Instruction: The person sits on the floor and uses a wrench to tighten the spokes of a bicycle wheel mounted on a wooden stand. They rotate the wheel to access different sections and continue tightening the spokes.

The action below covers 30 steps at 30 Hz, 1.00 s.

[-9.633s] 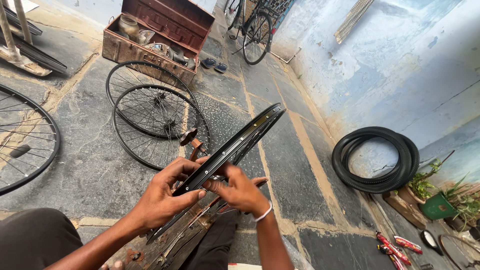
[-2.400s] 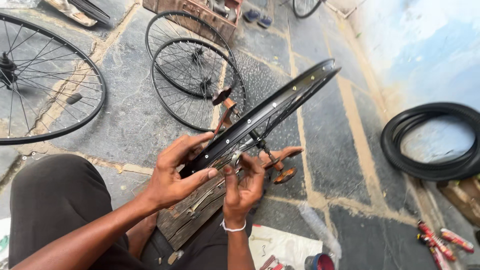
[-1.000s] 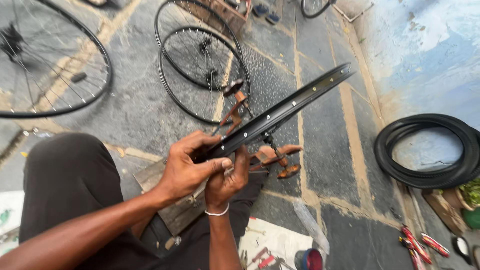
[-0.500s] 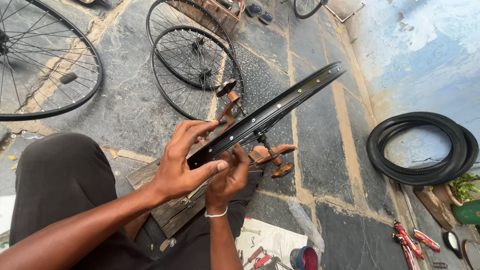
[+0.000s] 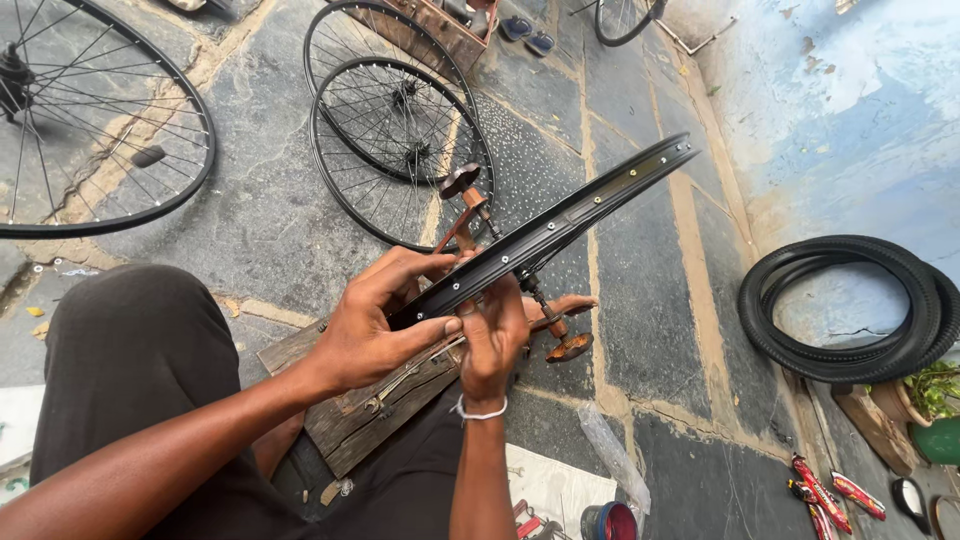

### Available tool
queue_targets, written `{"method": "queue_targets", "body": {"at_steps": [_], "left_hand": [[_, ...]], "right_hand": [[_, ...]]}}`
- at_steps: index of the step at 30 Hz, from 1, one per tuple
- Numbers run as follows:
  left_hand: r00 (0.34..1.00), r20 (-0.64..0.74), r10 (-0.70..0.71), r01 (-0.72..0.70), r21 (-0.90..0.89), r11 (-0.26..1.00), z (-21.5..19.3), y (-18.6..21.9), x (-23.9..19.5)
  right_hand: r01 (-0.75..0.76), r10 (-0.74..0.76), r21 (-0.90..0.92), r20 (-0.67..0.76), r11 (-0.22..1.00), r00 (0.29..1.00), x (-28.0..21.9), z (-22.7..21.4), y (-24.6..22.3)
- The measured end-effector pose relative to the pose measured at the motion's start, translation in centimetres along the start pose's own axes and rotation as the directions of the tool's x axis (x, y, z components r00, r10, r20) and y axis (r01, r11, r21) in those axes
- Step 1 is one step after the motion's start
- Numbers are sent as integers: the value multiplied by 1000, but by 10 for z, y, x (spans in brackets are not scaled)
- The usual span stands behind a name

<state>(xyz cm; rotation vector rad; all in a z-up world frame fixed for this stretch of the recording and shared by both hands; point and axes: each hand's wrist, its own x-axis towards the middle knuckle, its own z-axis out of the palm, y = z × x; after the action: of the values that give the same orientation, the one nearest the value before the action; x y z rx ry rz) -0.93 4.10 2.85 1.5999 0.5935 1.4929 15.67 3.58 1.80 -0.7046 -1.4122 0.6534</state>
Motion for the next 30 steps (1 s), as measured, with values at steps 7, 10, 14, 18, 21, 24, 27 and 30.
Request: {"method": "queue_targets", "body": {"at_steps": [7, 10, 14, 18, 21, 24, 27, 30], "left_hand": [[998, -43, 53, -51, 39, 998, 2, -6, -1], [997, -46, -56, 53, -65, 996, 4, -9, -2], [998, -50, -43, 42, -7, 999, 5, -7, -3], [997, -44, -59, 56, -63, 996, 7, -7, -3], [997, -39, -61, 57, -87, 995, 7, -10, -5], [999, -16, -44, 41, -158, 987, 6, -8, -5], [998, -45, -49, 46, -68, 997, 7, -6, -6], [996, -67, -66, 64, -40, 997, 7, -7, -4]], "right_hand": [[221, -151, -468, 182, 856, 972, 10, -6, -20], [239, -185, -531, 154, 813, 971, 0, -7, -23], [26, 7, -388, 82, 921, 997, 2, -8, -20], [-178, 193, -102, 169, 979, 967, 12, -14, -18], [-285, 272, 13, 267, 958, 925, 15, -18, -15], [-111, 150, -157, 268, 981, 952, 16, -16, -20], [144, -39, -436, 241, 889, 970, 12, -12, -33], [165, -36, -489, 262, 856, 964, 12, -13, -44]]}}
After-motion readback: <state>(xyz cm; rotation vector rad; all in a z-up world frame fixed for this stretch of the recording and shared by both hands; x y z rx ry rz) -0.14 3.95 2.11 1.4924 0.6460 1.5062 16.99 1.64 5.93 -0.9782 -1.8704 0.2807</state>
